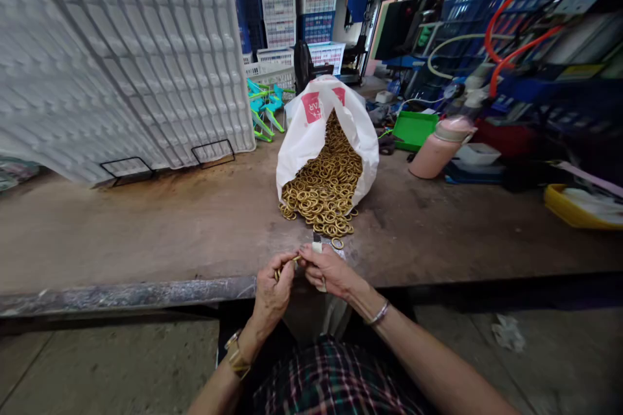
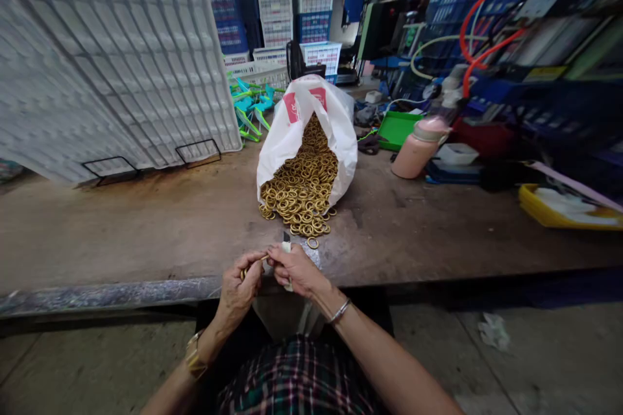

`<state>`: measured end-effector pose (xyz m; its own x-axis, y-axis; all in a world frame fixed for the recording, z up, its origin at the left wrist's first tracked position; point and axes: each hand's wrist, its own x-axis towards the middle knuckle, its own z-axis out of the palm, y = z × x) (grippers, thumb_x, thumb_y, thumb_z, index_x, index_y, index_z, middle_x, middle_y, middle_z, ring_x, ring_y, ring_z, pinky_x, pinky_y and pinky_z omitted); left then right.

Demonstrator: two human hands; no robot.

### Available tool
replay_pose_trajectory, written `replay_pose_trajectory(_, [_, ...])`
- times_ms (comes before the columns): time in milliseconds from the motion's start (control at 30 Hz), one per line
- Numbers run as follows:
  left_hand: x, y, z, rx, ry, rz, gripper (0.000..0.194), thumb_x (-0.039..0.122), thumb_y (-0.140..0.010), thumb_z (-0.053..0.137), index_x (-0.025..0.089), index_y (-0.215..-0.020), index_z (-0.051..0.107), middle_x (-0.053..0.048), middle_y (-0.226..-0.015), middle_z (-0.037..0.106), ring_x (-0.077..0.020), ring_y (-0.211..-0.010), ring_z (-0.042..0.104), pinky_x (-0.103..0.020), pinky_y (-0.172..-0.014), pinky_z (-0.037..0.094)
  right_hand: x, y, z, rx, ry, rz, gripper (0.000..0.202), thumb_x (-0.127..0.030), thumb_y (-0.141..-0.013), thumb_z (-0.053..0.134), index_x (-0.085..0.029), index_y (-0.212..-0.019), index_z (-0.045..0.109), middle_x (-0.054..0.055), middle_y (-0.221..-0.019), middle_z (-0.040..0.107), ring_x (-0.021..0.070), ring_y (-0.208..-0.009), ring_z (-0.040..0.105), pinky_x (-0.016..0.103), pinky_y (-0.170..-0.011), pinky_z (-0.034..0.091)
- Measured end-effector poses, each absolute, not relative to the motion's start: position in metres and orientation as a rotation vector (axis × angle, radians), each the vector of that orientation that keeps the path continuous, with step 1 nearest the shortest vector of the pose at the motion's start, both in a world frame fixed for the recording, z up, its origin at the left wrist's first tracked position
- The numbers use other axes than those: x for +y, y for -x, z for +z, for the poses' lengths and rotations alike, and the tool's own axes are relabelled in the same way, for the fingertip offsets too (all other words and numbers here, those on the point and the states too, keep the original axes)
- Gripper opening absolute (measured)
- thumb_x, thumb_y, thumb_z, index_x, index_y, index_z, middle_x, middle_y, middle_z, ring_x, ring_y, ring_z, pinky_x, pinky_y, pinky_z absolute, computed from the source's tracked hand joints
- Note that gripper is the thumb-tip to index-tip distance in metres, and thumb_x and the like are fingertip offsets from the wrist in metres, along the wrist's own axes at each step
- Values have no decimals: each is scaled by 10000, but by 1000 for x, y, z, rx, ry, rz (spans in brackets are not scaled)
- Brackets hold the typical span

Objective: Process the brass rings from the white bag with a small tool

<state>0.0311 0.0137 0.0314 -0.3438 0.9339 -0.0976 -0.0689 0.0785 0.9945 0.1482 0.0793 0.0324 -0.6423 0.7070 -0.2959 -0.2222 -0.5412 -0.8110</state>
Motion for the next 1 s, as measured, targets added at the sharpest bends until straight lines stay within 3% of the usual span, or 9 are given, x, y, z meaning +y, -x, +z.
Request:
replay_pose_trajectory(400, [9, -32, 30, 1240, -646, 1299, 261, 410, -747, 593, 155, -769, 542, 47, -588, 504, -37, -396, 389, -150, -342, 299, 76, -138, 26, -1379, 1098, 1936, 285, -422, -745, 527, -182, -615, 445, -103, -429, 375, 21, -311, 246, 170, -323, 169])
replay_pose_trajectory(767, [8, -25, 31, 1097, -517, 1299, 217, 359, -753, 610, 154, -754, 538, 43, -627, 515, -25, -401, 403, -139, -338, 298, 78, -135, 22, -1590, 1092, 1804, 339, -418, -821, 404, -173, -591, 448, -64, -470, 453, 31, -352, 275, 186, -385, 201])
replay_pose_trajectory(1000, [8, -24, 28, 1047, -490, 1299, 211, 348, -752, 615, 155, -753, 530, 35, -647, 527, -25, -396, 407, -138, -326, 285, 76, -135, 22, -1597, 1104, 1768, 342, -424, -812, 408, -179, -575, 443, -75, -428, 403, 41, -358, 278, 190, -397, 212])
